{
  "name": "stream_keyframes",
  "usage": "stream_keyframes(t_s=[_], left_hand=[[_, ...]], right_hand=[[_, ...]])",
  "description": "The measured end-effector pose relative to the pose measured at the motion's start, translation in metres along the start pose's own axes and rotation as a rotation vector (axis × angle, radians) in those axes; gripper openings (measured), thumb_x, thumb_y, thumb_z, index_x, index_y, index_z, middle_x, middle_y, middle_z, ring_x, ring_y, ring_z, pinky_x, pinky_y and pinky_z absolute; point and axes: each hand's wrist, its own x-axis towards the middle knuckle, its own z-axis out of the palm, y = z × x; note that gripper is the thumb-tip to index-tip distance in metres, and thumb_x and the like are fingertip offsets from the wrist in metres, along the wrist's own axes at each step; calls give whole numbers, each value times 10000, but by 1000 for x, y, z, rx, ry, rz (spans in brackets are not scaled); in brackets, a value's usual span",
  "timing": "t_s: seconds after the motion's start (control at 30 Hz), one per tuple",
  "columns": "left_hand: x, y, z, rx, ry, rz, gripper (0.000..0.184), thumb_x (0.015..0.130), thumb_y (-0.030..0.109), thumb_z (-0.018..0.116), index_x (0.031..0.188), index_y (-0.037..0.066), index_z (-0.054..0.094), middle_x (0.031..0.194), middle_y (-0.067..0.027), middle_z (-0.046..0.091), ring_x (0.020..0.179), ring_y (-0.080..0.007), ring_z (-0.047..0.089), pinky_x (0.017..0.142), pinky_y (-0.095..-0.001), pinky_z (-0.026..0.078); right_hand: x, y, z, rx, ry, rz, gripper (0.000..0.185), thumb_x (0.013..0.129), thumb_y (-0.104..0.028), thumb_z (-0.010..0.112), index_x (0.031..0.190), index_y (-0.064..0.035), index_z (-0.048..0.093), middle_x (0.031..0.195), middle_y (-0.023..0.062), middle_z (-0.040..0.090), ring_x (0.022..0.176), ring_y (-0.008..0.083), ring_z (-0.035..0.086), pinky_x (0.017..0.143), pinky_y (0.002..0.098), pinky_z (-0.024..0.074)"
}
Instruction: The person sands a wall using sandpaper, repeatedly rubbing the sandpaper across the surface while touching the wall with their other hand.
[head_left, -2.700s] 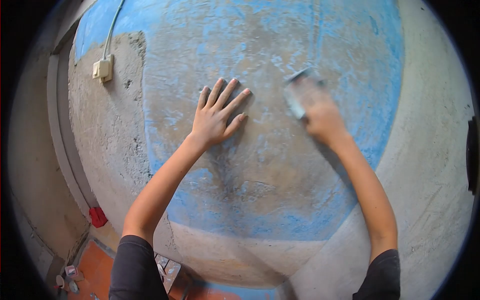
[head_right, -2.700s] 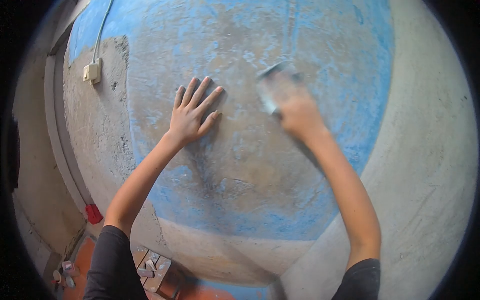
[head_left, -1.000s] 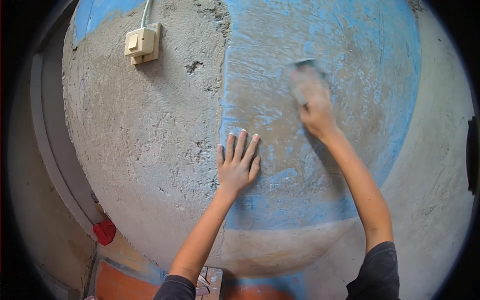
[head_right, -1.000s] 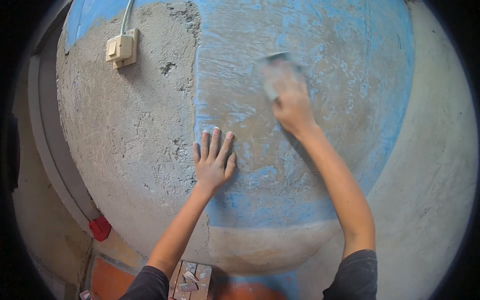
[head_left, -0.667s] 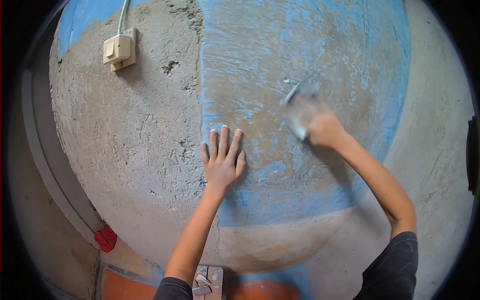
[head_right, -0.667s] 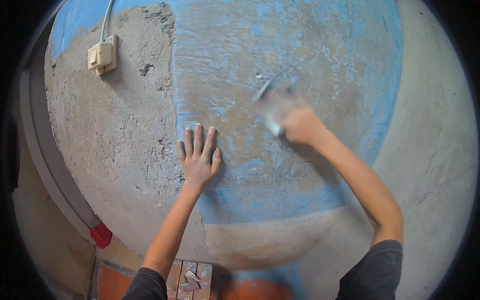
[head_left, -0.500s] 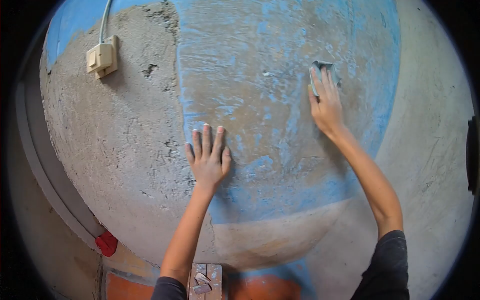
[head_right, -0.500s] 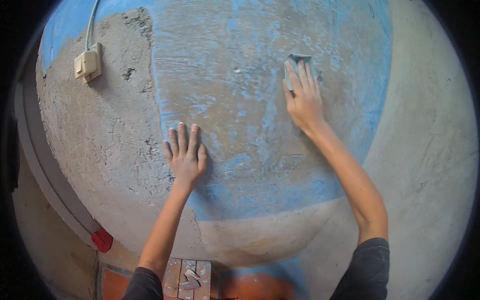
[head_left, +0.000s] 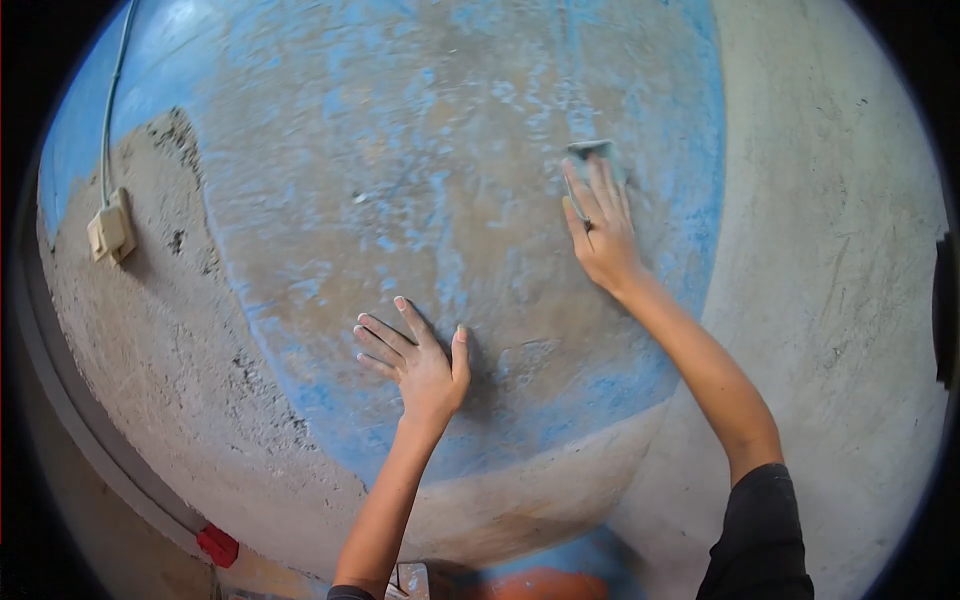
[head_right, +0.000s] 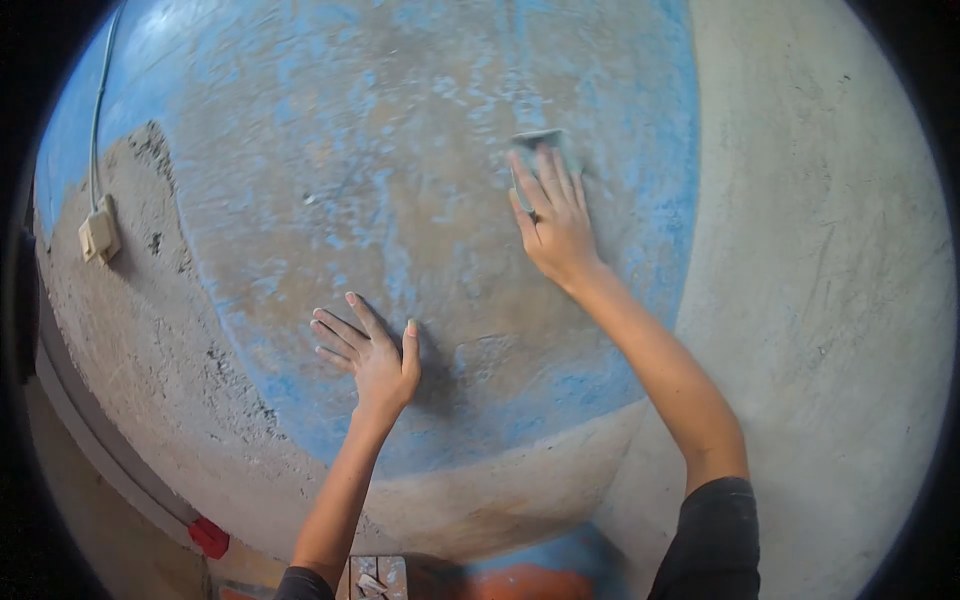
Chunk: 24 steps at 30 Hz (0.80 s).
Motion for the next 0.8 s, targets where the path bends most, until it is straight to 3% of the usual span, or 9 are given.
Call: stream_keyframes(t_s=[0.2,0.23,0.33,0.37,0.47,0.5,0.6,0.63,0.8], left_hand=[[12,69,30,58,-86,129,975,987,554,500,1605,21,-34,1529,-453,-228,1402,-617,-282,999,-821,-107],[13,81,36,64,-101,158,972,986,553,503,1607,25,-28,1534,-449,-224,1402,-618,-282,997,-823,-107],[7,116,58,66,-138,196,973,979,558,515,1611,35,-7,1544,-440,-215,1396,-627,-281,990,-830,-102],[8,125,65,70,-144,214,974,976,561,520,1612,37,1,1546,-437,-213,1394,-631,-280,987,-833,-100],[8,148,81,79,-162,209,985,968,579,521,1611,33,14,1546,-439,-211,1387,-640,-281,977,-842,-95],[9,153,86,99,-139,224,988,966,585,520,1611,33,16,1547,-438,-209,1387,-644,-277,974,-845,-92],[9,168,100,121,-112,248,986,963,599,516,1612,34,33,1552,-437,-195,1389,-649,-264,970,-848,-91],[9,175,99,108,-131,251,978,965,600,512,1613,35,46,1556,-436,-185,1392,-648,-259,972,-846,-93],[-4,178,135,282,7,454,927,970,608,496,1612,43,138,1590,-406,-123,1424,-622,-228,992,-826,-117]], right_hand=[[-25,38,-13,177,-109,-139,740,807,-65,616,1512,-237,474,1545,162,448,1463,345,368,1203,561,230],[-23,52,-6,18,64,130,713,843,-143,633,1522,-263,451,1552,141,443,1452,327,385,1188,579,251],[-31,44,-1,-13,154,231,704,843,-146,632,1514,-271,461,1533,142,465,1446,324,395,1184,570,266],[-41,47,-3,115,61,-10,681,854,-161,633,1507,-262,470,1528,145,470,1443,354,390,1177,578,273],[-49,90,-21,118,-21,-34,681,854,-183,651,1507,-262,474,1540,147,456,1445,361,387,1192,565,258],[-53,108,-3,47,156,251,735,845,-206,679,1533,-279,431,1552,139,444,1458,353,373,1209,544,246],[-81,89,0,2,154,311,777,847,-207,684,1558,-298,382,1561,143,430,1472,333,357,1210,535,252],[-97,90,-7,67,-40,74,810,862,-210,678,1585,-280,321,1573,149,410,1488,353,322,1209,553,242],[-121,138,8,67,184,447,781,877,-254,671,1580,-292,335,1599,134,378,1497,358,300,1215,538,236]])
